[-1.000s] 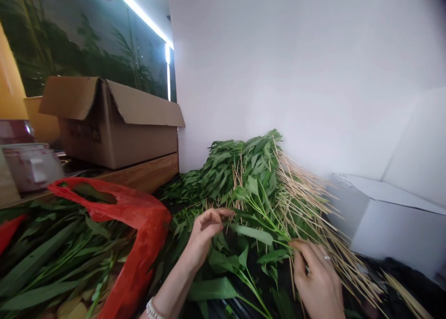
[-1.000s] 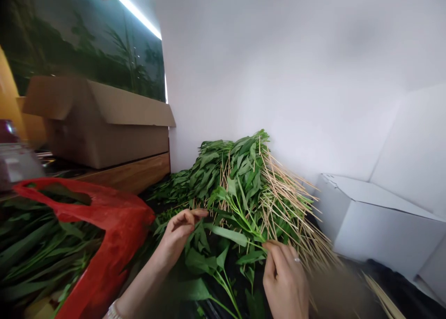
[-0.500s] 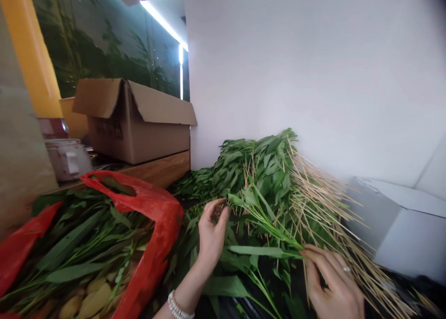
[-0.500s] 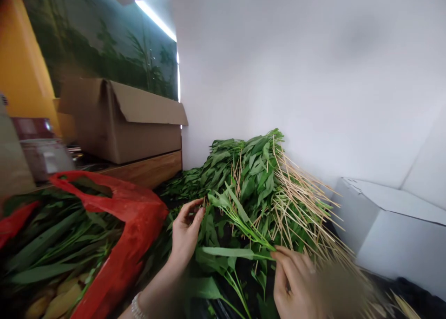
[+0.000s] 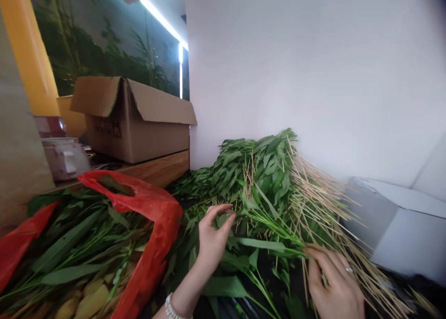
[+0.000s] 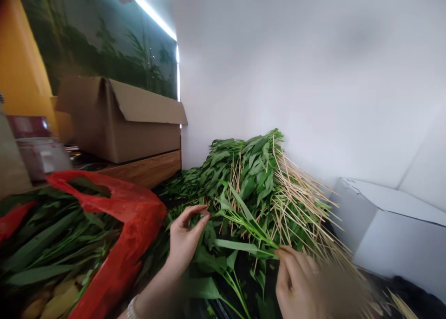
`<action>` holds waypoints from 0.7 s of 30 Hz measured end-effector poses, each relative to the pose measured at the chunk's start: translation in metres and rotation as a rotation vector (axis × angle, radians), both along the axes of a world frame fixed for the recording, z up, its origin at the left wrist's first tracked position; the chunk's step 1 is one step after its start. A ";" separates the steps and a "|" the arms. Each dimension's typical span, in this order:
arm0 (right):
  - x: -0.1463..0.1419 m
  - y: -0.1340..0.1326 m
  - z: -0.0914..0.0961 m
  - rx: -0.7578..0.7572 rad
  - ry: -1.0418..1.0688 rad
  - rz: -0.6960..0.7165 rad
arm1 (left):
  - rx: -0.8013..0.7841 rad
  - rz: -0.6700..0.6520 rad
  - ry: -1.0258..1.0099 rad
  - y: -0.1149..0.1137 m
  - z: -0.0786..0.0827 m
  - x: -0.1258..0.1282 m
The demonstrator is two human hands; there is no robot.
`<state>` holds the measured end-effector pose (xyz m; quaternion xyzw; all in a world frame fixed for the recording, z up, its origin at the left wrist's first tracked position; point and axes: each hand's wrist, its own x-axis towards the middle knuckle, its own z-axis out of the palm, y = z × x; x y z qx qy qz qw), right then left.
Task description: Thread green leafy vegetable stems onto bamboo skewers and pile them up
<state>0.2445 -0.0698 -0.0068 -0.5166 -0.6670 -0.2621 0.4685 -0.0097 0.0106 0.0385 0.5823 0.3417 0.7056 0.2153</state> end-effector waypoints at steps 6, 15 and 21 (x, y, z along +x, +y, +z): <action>0.003 -0.001 -0.003 -0.062 0.257 -0.163 | 0.368 0.001 0.340 -0.024 -0.011 0.013; 0.004 -0.003 0.001 -0.098 0.435 -0.079 | 0.521 -0.129 0.560 -0.034 -0.028 0.019; 0.006 -0.001 0.000 -0.114 0.461 -0.002 | 0.471 -0.158 0.534 -0.040 -0.025 0.021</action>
